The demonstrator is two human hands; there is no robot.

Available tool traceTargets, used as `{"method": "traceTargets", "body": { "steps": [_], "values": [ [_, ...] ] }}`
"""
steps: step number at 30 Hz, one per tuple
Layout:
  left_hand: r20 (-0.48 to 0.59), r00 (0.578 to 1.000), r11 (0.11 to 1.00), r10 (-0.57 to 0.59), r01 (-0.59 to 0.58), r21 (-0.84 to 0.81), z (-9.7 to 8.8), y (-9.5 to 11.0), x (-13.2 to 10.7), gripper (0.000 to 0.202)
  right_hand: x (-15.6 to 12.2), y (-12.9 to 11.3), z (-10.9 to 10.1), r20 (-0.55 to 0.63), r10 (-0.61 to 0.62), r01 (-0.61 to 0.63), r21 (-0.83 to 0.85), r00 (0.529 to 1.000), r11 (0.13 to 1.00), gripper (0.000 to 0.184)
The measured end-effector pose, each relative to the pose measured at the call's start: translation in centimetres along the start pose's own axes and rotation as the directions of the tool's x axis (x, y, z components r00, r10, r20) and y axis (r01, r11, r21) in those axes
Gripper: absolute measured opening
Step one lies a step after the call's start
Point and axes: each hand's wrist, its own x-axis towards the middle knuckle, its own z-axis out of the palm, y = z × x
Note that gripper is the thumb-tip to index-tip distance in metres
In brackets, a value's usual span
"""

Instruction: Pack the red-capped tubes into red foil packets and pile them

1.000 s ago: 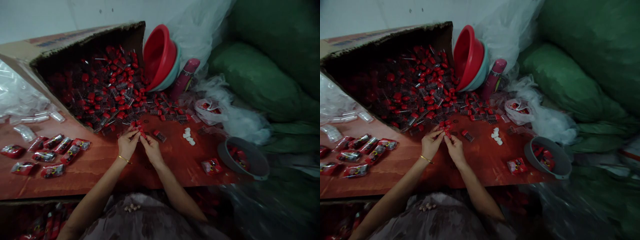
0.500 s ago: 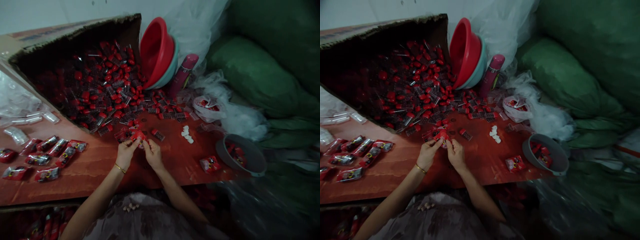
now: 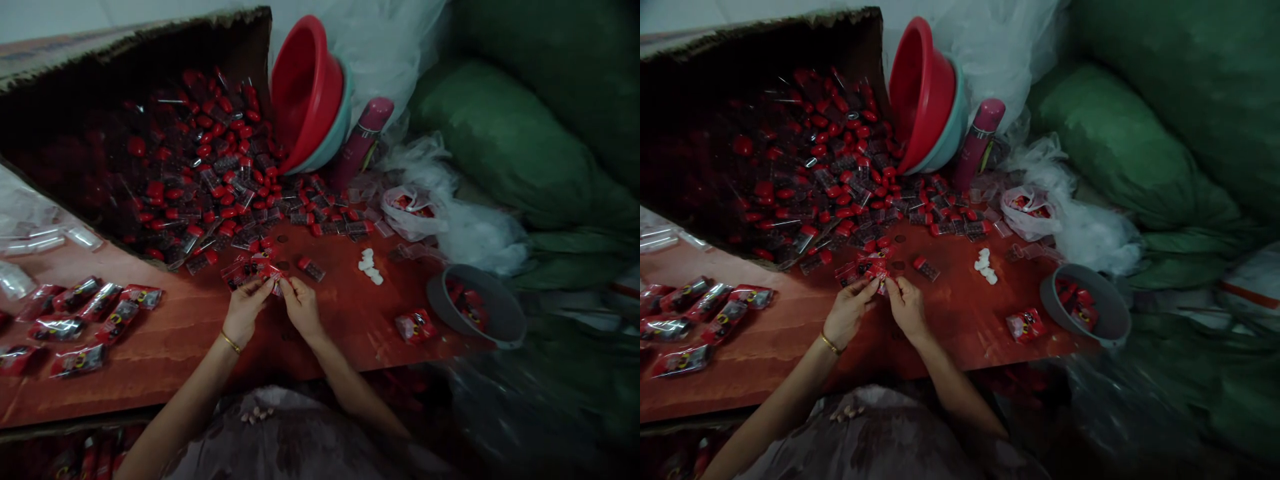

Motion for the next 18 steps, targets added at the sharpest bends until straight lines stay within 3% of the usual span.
{"method": "traceTargets", "body": {
  "steps": [5,8,11,13,15,18],
  "values": [
    [-0.013,0.995,0.993,-0.1,0.099,-0.062,-0.6,0.1,0.8,0.038,0.1,0.6,-0.6,0.027,-0.005,0.006,-0.045,1.0,0.999,0.041],
    [-0.029,0.994,0.99,-0.106,0.103,-0.098,-1.1,0.6,1.2,0.036,1.3,1.7,-2.5,-0.025,-0.059,0.052,-0.219,0.998,0.974,0.04],
    [-0.044,0.995,0.989,-0.085,0.079,-0.124,-1.4,1.0,1.4,0.037,2.8,3.5,-4.5,-0.064,-0.035,-0.008,-0.574,0.997,0.819,0.038],
    [-0.048,0.997,0.989,-0.065,0.058,-0.139,-1.3,1.1,1.3,0.04,3.4,4.7,-5.3,-0.053,0.012,-0.046,-0.69,0.999,0.722,0.038],
    [-0.047,0.997,0.987,-0.056,0.049,-0.151,-1.1,1.0,1.1,0.043,3.3,5.4,-5.5,-0.012,0.01,-0.015,-0.711,1.0,0.703,0.031],
    [-0.045,0.998,0.987,-0.036,0.029,-0.156,-1.0,0.8,0.9,0.044,2.3,5.6,-5.2,0.027,-0.039,0.048,-0.632,0.999,0.774,0.023]
  ]
}}
